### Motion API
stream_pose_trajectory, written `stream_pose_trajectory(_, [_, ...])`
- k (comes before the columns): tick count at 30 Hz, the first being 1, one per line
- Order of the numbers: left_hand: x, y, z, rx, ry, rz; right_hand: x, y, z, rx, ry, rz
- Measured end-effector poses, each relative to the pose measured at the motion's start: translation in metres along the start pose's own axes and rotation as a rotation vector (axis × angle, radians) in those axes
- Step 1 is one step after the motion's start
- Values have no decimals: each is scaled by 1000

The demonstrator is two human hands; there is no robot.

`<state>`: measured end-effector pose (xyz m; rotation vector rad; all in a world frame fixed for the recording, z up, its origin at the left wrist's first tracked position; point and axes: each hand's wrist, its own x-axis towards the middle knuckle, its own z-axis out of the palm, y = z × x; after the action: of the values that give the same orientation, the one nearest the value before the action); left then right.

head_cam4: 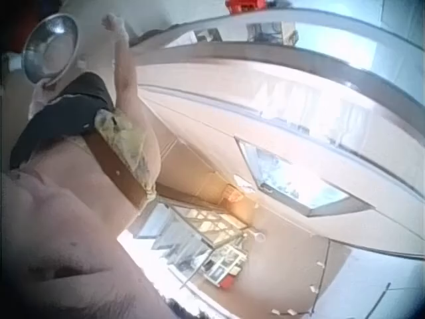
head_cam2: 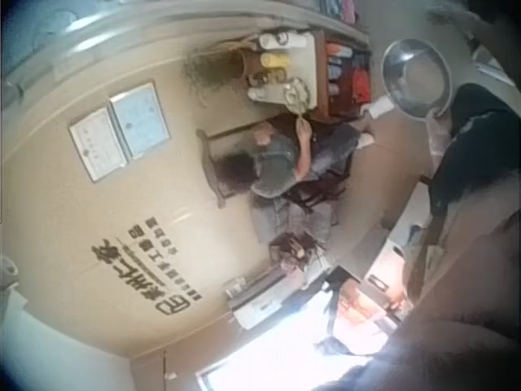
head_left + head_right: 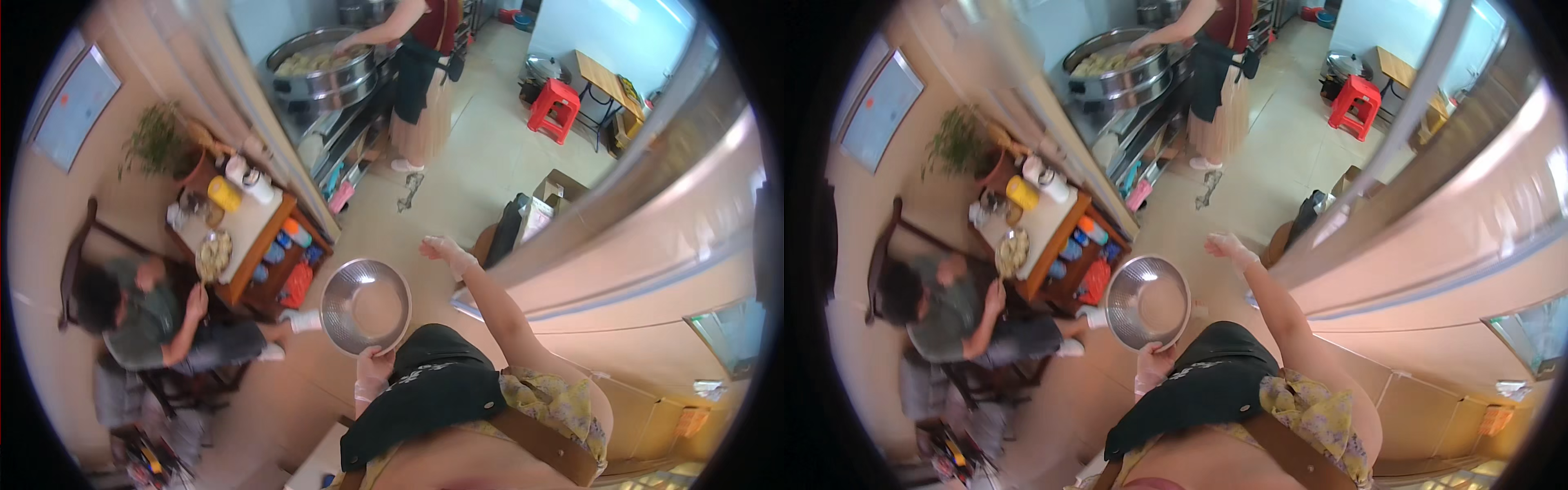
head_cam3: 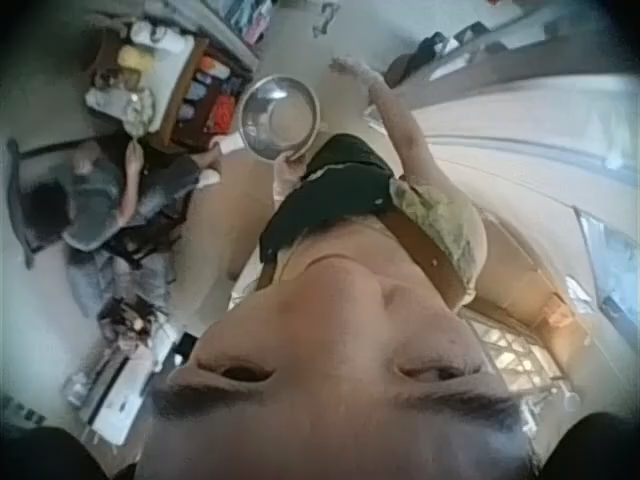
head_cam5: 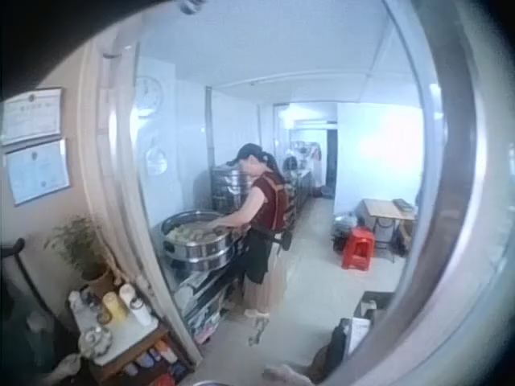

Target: Preparing and kneading dough, weighing ingredients like beans and milk, and using a dough roller.

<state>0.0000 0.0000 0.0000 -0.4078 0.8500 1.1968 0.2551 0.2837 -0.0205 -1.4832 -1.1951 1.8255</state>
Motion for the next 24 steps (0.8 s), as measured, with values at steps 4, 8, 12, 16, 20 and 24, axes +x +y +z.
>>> stream_pose_trajectory(4, [50,61,78,22,-79,-20,48,-21,-23,174,157,58])
stream_pose_trajectory(8, [119,109,141,51,-151,33,116,-8,-72,247,214,111])
stream_pose_trajectory(12, [174,152,215,86,-125,-138,144,-25,-115,230,411,268])
stream_pose_trajectory(16, [254,195,263,256,-89,-198,136,-45,-148,-86,686,327])
stream_pose_trajectory(20, [331,208,356,401,-9,-299,109,2,-170,-16,885,508])
stream_pose_trajectory(24, [380,181,482,607,-1,-291,72,41,-173,229,925,777])
